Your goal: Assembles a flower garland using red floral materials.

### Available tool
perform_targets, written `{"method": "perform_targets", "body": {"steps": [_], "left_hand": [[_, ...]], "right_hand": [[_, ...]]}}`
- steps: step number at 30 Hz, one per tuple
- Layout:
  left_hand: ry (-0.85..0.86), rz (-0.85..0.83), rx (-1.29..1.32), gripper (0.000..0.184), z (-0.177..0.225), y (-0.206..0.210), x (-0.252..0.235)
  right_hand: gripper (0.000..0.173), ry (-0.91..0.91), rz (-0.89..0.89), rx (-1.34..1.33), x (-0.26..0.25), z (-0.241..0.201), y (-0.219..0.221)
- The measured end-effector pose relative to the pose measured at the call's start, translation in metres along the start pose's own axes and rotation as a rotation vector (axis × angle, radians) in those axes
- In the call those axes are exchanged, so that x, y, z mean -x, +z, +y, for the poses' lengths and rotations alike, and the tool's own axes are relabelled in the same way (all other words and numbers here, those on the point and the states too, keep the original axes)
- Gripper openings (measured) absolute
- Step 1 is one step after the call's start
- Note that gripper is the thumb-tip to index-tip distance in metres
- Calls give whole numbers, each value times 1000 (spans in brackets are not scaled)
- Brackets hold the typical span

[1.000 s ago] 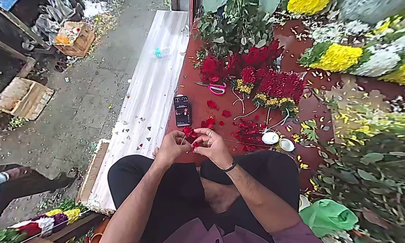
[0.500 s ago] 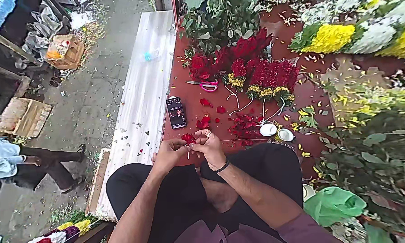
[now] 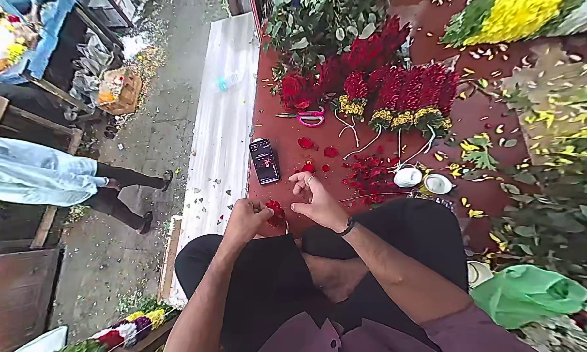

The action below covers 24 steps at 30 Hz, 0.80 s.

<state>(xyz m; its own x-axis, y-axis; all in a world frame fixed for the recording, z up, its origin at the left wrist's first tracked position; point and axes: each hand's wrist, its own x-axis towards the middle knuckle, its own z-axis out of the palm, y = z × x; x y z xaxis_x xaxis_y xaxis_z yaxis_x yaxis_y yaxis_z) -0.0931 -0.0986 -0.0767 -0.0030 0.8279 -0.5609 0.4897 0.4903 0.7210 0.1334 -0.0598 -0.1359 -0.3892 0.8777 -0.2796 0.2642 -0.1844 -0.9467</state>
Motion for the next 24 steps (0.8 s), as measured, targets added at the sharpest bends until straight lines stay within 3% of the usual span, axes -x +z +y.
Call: {"method": "perform_targets", "body": {"steps": [2,3,6,7,11,13,15,18,19,21,22,24], "left_hand": [[-41,-8,-80,18,10,-9,1],[-55,-18,-110,19,15,-12,1],[-102,-26,-188,22,29,-23,2],[-115,-19,-191,22,33,-26,4],[-164,30,-120,25,49,-29,5],[-141,38,-262,28,58,-26,5],[-86,-85,-525,26,74,-20,10],[113,-542,-617,21,124,-5,26],[212,-631,-536,17,140,0,28],[347,-632,-334,14,166,9,23],[373,-573,-253,14,174,14,17],[389,-410,-165,17,181,21,0]], "right_hand": [[75,-88,-148,113,-3,2,-2],[69,-89,-229,111,-3,4,-2],[20,-145,-221,51,-6,10,-8],[11,-196,-197,34,-6,8,-13],[10,-307,-333,-60,0,-14,-35],[12,-369,-399,-104,7,-25,-37],[8,-441,-377,-215,13,-37,-42],[4,-500,-312,-395,5,-36,-54],[4,-472,-329,-472,2,-31,-57],[9,-295,-306,-615,8,-27,-61],[15,-146,-203,-590,19,-29,-62],[29,102,-39,-249,25,-17,-50]]}}
